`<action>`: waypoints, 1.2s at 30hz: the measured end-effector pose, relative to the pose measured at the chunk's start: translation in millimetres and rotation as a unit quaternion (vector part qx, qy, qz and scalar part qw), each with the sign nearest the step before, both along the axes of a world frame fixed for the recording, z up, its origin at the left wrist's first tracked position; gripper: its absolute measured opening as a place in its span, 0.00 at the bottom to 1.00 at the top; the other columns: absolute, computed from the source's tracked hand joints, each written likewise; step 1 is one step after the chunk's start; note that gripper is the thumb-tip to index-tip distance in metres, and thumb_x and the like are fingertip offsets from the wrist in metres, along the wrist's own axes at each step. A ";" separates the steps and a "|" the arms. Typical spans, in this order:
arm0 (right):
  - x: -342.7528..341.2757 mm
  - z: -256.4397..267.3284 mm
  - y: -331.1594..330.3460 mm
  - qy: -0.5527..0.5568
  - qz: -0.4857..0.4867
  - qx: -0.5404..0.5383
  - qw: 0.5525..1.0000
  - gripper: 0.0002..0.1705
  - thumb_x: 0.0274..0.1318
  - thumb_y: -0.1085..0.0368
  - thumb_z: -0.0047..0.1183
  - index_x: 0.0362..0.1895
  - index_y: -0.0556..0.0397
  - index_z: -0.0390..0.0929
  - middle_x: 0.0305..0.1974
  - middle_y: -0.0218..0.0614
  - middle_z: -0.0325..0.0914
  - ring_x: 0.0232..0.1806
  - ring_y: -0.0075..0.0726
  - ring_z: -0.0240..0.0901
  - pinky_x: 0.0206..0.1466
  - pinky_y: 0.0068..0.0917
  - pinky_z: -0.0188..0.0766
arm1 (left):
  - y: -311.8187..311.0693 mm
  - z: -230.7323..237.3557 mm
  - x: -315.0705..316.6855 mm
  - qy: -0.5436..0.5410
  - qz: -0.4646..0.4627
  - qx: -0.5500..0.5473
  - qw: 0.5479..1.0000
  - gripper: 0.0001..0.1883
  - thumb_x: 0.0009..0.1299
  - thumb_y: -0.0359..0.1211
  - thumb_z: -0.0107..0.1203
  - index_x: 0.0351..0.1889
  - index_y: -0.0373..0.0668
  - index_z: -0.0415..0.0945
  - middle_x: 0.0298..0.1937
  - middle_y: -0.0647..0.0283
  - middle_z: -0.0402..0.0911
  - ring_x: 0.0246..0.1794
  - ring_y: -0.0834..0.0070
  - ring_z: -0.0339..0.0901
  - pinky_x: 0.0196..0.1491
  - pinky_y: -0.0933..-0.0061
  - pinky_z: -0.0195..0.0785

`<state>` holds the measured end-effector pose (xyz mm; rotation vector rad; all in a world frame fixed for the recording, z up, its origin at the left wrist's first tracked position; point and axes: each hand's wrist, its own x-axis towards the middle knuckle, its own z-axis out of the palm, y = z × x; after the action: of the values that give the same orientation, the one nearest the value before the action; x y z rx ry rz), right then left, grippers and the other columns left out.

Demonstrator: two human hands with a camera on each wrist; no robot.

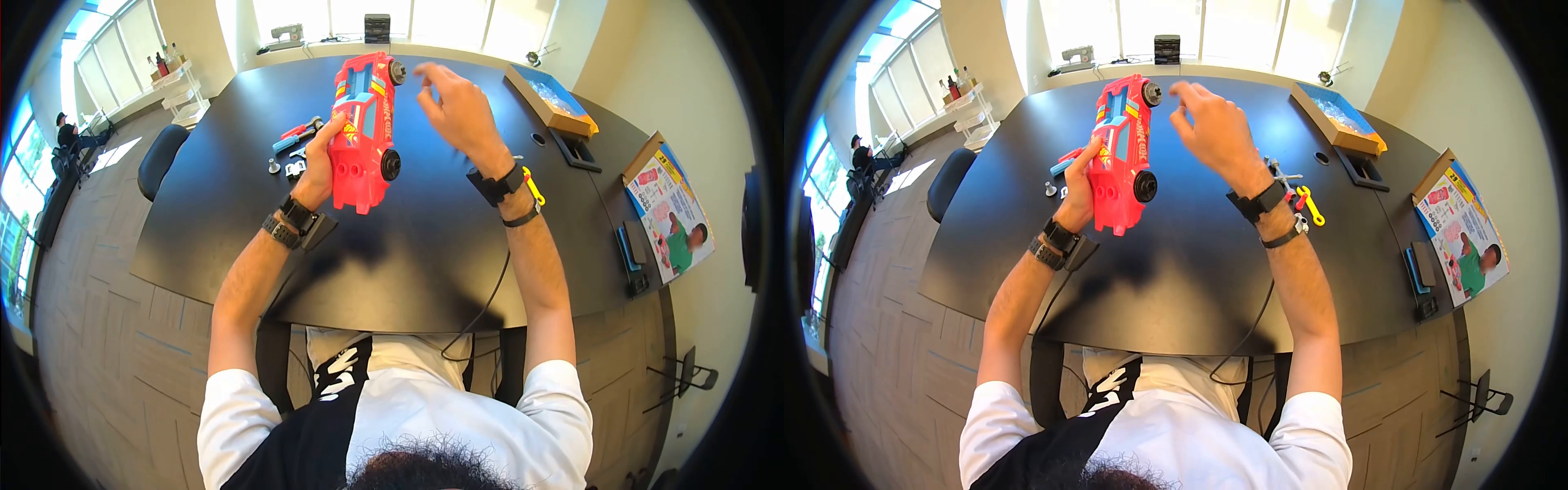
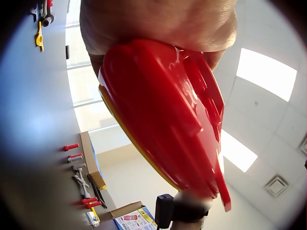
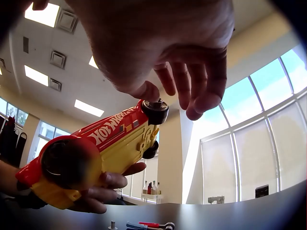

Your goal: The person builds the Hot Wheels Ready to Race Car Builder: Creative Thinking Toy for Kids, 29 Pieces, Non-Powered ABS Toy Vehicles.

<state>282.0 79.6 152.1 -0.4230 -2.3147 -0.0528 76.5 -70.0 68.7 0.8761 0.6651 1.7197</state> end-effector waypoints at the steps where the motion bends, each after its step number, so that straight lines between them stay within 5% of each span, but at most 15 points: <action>1: -0.1 3.5 -8.9 0.038 0.017 -0.005 0.999 0.19 0.74 0.61 0.51 0.65 0.46 0.74 0.52 0.44 0.85 0.47 0.63 0.84 0.49 0.55 0.83 | 1.6 1.4 0.1 -0.003 0.001 0.001 1.000 0.33 0.81 0.53 0.55 0.71 0.35 0.72 0.60 0.50 0.86 0.53 0.62 0.89 0.56 0.60 0.86; 15: -2.0 -5.9 7.9 0.032 0.016 0.009 0.999 0.17 0.80 0.53 0.48 0.49 0.55 0.70 0.45 0.47 0.81 0.39 0.66 0.81 0.42 0.56 0.79 | 5.0 -0.4 2.4 0.092 0.017 0.034 0.995 0.27 0.81 0.48 0.58 0.64 0.34 0.74 0.54 0.53 0.88 0.48 0.68 0.91 0.51 0.67 0.87; 17: -1.0 -5.8 13.4 0.014 0.049 -0.128 0.990 0.22 0.80 0.49 0.49 0.45 0.57 0.71 0.42 0.48 0.82 0.36 0.60 0.81 0.43 0.53 0.79 | 6.0 0.9 3.2 0.102 0.018 0.032 0.994 0.27 0.80 0.48 0.59 0.65 0.34 0.74 0.54 0.53 0.88 0.48 0.68 0.91 0.50 0.67 0.87; 21: -5.7 -15.8 6.9 0.121 0.066 -0.145 0.980 0.27 0.81 0.43 0.51 0.49 0.57 0.77 0.38 0.45 0.85 0.34 0.48 0.83 0.36 0.44 0.81 | 9.9 3.4 7.4 0.129 0.055 0.041 0.989 0.26 0.81 0.45 0.59 0.67 0.36 0.72 0.55 0.55 0.87 0.48 0.71 0.90 0.50 0.70 0.86; 23: -10.6 -16.6 -3.2 0.161 0.133 -0.357 0.910 0.40 0.80 0.31 0.45 0.55 0.60 0.83 0.36 0.43 0.88 0.35 0.40 0.86 0.27 0.36 0.81 | 9.6 3.4 3.3 0.152 0.065 0.051 0.985 0.24 0.82 0.43 0.59 0.68 0.37 0.71 0.56 0.57 0.85 0.48 0.74 0.89 0.50 0.71 0.85; 24: -5.1 -11.4 0.1 0.161 0.134 -0.358 0.910 0.40 0.80 0.31 0.45 0.55 0.60 0.83 0.36 0.43 0.88 0.35 0.40 0.86 0.27 0.36 0.81 | 10.0 2.1 2.6 0.162 0.079 0.059 0.982 0.24 0.82 0.42 0.59 0.67 0.37 0.72 0.56 0.58 0.85 0.48 0.75 0.88 0.50 0.72 0.85; 26: 15.2 0.9 13.7 -0.065 0.058 -0.480 0.873 0.52 0.77 0.22 0.37 0.58 0.64 0.85 0.40 0.46 0.90 0.33 0.39 0.88 0.23 0.33 0.82 | 11.2 2.9 3.4 0.174 0.091 0.066 0.978 0.23 0.82 0.42 0.60 0.67 0.37 0.72 0.55 0.58 0.85 0.47 0.76 0.88 0.50 0.73 0.84; 30: 25.8 -12.9 11.6 -0.049 0.076 -0.458 0.884 0.59 0.75 0.18 0.30 0.53 0.67 0.88 0.38 0.50 0.89 0.31 0.40 0.88 0.26 0.37 0.86 | 12.2 6.4 5.8 0.160 0.125 0.054 0.978 0.23 0.83 0.43 0.60 0.65 0.37 0.72 0.55 0.59 0.85 0.48 0.77 0.87 0.52 0.72 0.83; 35: 20.7 -47.2 -38.2 -0.041 0.179 -0.545 0.818 0.47 0.77 0.29 0.49 0.69 0.64 0.76 0.56 0.47 0.84 0.46 0.40 0.89 0.39 0.37 0.91 | 15.0 8.0 14.9 0.151 0.153 0.048 0.975 0.24 0.83 0.44 0.61 0.66 0.37 0.71 0.55 0.59 0.84 0.52 0.77 0.85 0.55 0.71 0.82; 36: 19.8 -52.7 -38.9 -0.056 0.207 -0.575 0.789 0.40 0.77 0.40 0.58 0.74 0.61 0.69 0.63 0.43 0.79 0.52 0.37 0.87 0.46 0.37 0.91 | 15.4 8.8 19.4 0.153 0.176 0.045 0.971 0.25 0.82 0.44 0.62 0.66 0.37 0.71 0.55 0.59 0.84 0.54 0.76 0.85 0.56 0.72 0.81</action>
<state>301.8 40.7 99.4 -0.4634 -2.2405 1.6460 95.8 -54.6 77.6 1.1552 1.0035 1.9577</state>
